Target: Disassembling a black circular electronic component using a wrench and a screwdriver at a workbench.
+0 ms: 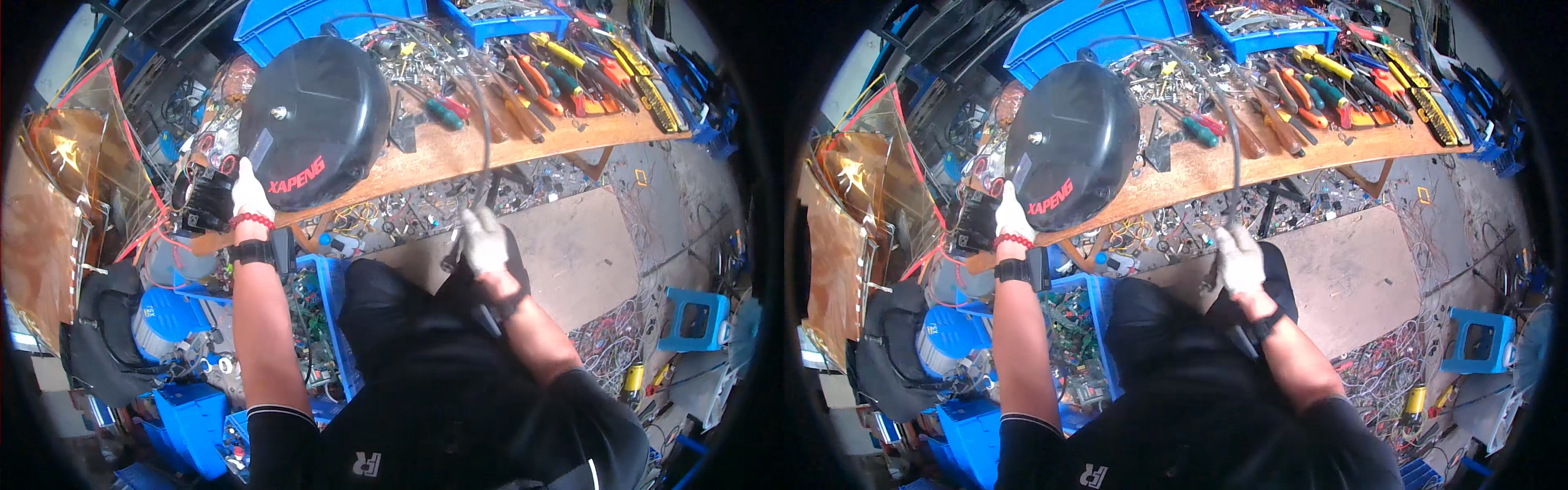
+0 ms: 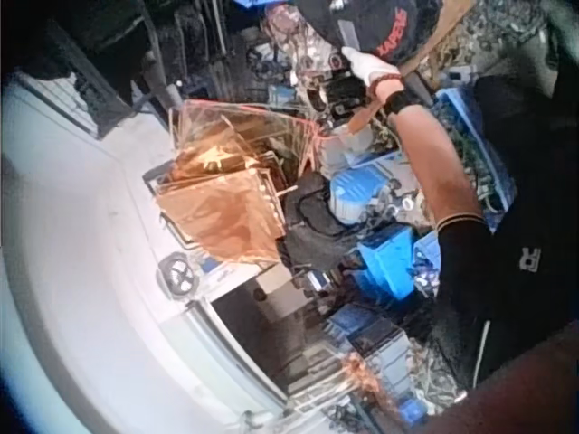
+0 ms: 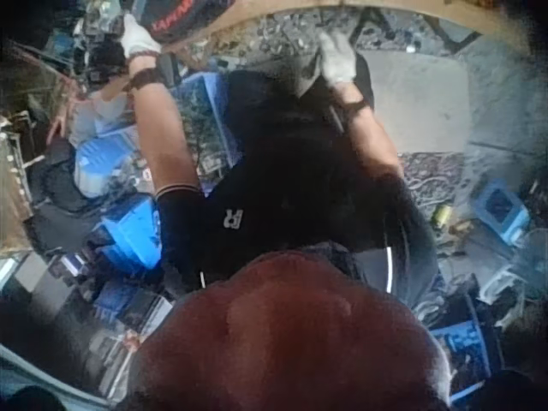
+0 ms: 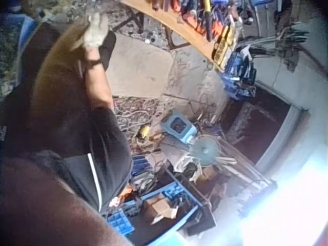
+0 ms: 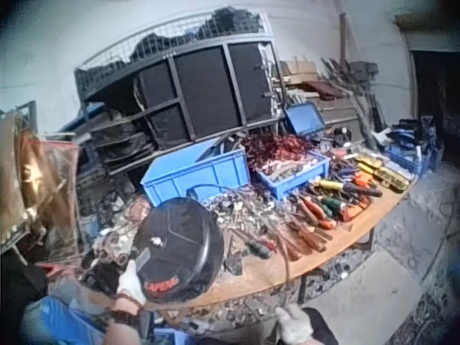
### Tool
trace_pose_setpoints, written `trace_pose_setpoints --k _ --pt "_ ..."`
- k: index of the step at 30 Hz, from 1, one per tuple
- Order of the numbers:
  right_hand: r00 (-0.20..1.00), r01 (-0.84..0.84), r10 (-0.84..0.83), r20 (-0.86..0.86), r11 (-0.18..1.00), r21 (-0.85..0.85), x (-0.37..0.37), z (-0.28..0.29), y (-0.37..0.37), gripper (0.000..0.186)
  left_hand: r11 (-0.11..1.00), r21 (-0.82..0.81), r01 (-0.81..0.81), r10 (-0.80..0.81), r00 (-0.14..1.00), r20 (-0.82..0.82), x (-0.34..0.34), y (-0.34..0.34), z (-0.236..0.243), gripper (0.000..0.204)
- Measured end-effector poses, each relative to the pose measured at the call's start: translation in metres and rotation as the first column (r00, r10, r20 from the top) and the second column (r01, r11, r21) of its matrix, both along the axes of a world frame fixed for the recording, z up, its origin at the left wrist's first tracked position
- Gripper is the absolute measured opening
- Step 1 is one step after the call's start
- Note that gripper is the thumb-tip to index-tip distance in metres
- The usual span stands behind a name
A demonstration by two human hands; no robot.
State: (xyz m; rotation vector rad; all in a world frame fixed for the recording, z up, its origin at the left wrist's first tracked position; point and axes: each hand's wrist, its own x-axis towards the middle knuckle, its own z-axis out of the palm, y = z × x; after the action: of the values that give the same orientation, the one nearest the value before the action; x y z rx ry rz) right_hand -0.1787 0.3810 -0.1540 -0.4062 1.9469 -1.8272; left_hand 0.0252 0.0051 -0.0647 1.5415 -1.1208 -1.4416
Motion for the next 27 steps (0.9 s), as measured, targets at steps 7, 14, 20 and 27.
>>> trace_pose_setpoints --k 7,14,20,27 --pt "0.858 0.16 0.051 -0.512 0.919 0.36 -0.077 0.201 0.036 0.034 0.974 -0.223 -0.04 0.047 0.999 0.026 0.001 0.017 0.001 0.069" --pt "0.332 0.296 0.221 -0.917 0.898 0.324 -0.181 0.311 -0.07 0.037 0.922 -0.386 -0.022 0.059 0.995 0.085 0.003 0.015 -0.008 0.071" --pt "0.463 0.119 0.479 -0.746 0.801 0.587 -0.213 0.239 -0.142 0.038 0.934 -0.355 -0.03 0.046 0.998 0.035 0.003 0.014 -0.019 0.074" --pt "0.254 0.065 0.31 -0.916 0.94 0.336 -0.139 0.141 -0.094 0.023 0.994 -0.11 -0.027 0.021 0.998 -0.063 0.011 0.005 -0.011 0.086"
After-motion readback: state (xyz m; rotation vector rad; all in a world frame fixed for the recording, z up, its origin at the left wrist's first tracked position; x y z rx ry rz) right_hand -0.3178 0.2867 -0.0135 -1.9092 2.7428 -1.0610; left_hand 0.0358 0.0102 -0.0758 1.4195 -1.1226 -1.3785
